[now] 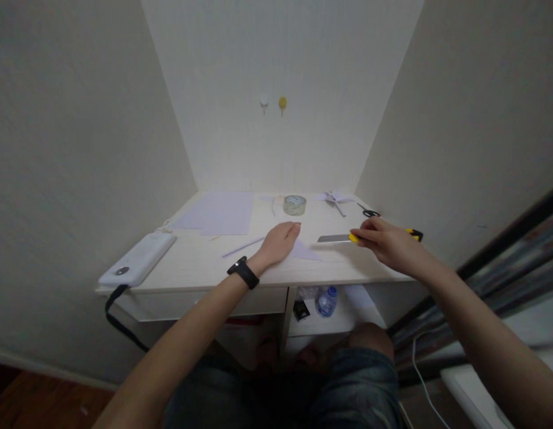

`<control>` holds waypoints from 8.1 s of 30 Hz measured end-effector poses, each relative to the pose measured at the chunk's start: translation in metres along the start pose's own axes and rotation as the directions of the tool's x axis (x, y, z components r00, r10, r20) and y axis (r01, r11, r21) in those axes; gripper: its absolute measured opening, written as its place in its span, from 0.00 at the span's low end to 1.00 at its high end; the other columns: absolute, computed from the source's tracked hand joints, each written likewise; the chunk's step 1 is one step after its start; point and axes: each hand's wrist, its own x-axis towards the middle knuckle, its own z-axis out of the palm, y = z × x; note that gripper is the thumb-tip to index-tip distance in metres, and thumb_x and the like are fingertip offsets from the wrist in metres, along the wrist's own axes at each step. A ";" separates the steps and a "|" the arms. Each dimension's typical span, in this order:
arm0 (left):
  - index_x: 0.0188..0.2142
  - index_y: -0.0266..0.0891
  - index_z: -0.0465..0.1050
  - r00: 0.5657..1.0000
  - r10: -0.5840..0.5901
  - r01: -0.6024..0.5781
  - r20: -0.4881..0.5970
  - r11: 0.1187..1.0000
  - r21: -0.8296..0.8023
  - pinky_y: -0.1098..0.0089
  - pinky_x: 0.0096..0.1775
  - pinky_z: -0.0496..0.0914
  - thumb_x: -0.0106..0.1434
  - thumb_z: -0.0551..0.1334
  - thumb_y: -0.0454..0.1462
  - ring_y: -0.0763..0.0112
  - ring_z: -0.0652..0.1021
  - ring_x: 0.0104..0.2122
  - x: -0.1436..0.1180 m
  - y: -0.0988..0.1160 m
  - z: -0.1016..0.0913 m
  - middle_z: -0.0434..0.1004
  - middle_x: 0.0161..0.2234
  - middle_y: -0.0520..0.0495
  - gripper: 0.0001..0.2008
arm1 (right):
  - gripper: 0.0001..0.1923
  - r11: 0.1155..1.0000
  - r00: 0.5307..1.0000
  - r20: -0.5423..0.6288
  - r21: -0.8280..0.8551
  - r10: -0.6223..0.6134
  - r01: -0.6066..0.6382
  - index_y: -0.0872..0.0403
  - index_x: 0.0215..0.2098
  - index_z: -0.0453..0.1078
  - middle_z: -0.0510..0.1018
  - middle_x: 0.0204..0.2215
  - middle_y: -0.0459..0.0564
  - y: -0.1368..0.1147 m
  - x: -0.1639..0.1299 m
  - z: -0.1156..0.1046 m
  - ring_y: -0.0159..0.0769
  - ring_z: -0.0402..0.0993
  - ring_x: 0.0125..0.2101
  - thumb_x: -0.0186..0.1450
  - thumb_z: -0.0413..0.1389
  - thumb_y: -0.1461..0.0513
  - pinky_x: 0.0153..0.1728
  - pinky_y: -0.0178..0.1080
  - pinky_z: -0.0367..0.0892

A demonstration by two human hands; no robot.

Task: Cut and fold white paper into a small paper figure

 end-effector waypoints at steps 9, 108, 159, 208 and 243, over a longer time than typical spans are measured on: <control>0.31 0.34 0.82 0.915 0.096 0.104 0.392 0.883 -0.459 0.70 0.38 0.71 0.57 0.69 0.40 0.68 0.80 0.32 0.001 0.028 -0.022 0.83 0.30 0.44 0.09 | 0.18 0.966 0.978 0.012 -0.157 -0.208 0.207 0.47 0.49 0.76 0.76 0.42 0.56 -0.049 0.016 -0.021 0.46 0.72 0.42 0.69 0.48 0.66 0.41 0.47 0.67; 0.33 0.40 0.78 0.758 0.373 -0.494 0.535 0.864 0.098 0.68 0.39 0.68 0.50 0.63 0.33 0.64 0.77 0.35 0.037 0.003 -0.003 0.80 0.35 0.46 0.09 | 0.14 0.380 0.808 0.158 0.821 0.568 -0.427 0.52 0.34 0.80 0.83 0.30 0.50 -0.034 -0.007 0.082 0.40 0.78 0.33 0.55 0.68 0.51 0.36 0.40 0.73; 0.42 0.37 0.75 0.517 0.066 -0.201 0.854 0.979 0.046 0.69 0.35 0.66 0.47 0.67 0.38 0.66 0.74 0.34 0.095 0.013 0.004 0.78 0.34 0.49 0.20 | 0.16 0.572 0.827 0.117 0.669 0.550 -0.475 0.52 0.31 0.81 0.84 0.33 0.51 -0.041 0.000 0.070 0.43 0.79 0.34 0.56 0.65 0.48 0.38 0.43 0.74; 0.29 0.38 0.66 0.577 0.208 0.006 0.789 0.966 -0.259 0.71 0.28 0.60 0.46 0.69 0.38 0.74 0.68 0.25 0.092 -0.015 0.011 0.69 0.24 0.55 0.14 | 0.13 0.630 0.795 -0.033 0.629 0.606 -0.455 0.51 0.30 0.80 0.84 0.31 0.50 -0.057 -0.004 0.076 0.43 0.81 0.34 0.59 0.62 0.50 0.43 0.44 0.75; 0.39 0.38 0.77 0.744 0.302 -0.569 0.597 0.753 0.329 0.64 0.40 0.68 0.60 0.56 0.26 0.60 0.78 0.37 0.005 0.015 -0.027 0.80 0.38 0.39 0.13 | 0.11 -0.187 0.552 0.212 0.977 0.806 -0.102 0.52 0.28 0.75 0.81 0.27 0.46 -0.016 -0.005 0.097 0.39 0.82 0.32 0.49 0.70 0.63 0.47 0.46 0.79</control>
